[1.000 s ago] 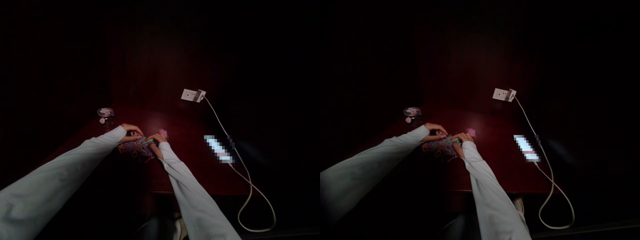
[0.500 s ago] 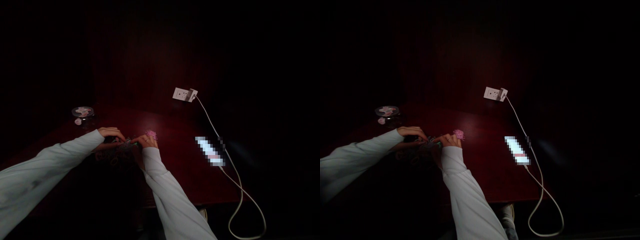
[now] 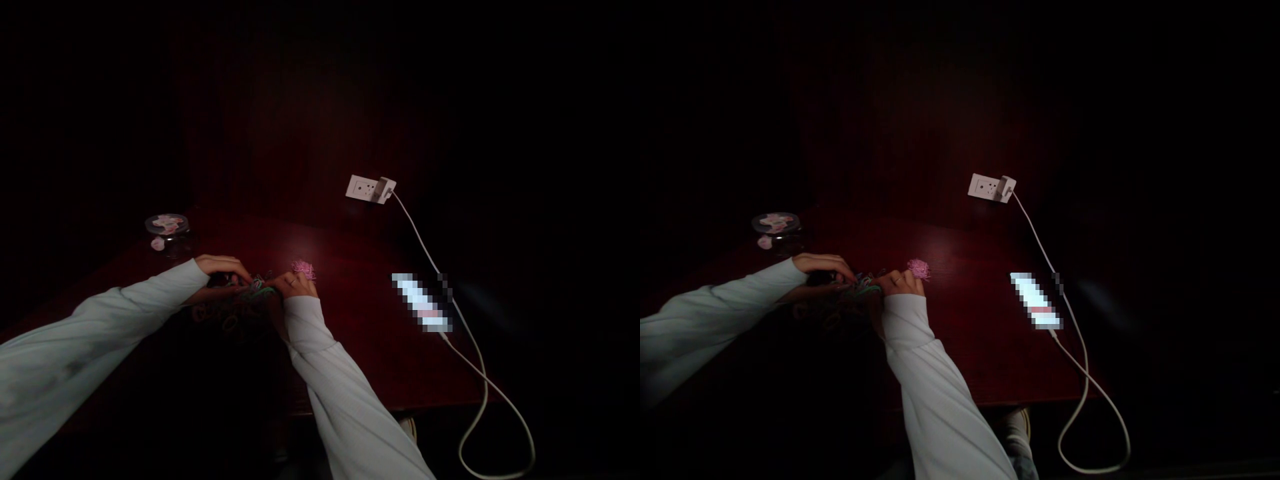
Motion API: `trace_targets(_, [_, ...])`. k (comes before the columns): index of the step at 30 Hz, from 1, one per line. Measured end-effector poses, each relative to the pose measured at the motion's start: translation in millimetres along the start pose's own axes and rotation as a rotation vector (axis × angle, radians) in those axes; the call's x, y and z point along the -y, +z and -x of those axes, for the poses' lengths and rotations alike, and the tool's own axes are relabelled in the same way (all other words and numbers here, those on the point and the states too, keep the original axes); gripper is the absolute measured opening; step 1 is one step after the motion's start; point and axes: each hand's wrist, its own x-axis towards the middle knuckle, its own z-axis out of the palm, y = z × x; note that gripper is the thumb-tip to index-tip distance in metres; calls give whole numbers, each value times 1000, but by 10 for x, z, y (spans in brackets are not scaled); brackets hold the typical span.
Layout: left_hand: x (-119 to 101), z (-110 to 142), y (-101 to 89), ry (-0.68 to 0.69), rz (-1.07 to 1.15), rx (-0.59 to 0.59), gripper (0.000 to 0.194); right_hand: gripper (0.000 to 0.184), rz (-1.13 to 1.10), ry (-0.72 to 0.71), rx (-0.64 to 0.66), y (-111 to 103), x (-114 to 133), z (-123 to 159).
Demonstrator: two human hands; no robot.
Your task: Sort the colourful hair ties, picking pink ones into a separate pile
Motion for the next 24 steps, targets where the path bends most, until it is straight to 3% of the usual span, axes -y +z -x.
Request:
trace_targets(9, [-22, -4, 4, 14, -4, 7, 41, 22, -31, 39, -41, -63, 29, -7])
trace_targets(18, [-41, -18, -34, 36, -11, 48, 58, 13, 2, 17, -82, -21, 15, -1])
trace_targets(24, [-46, -21, -70, 55, -28, 52, 49, 17, 19, 28, -62, -55, 16, -14])
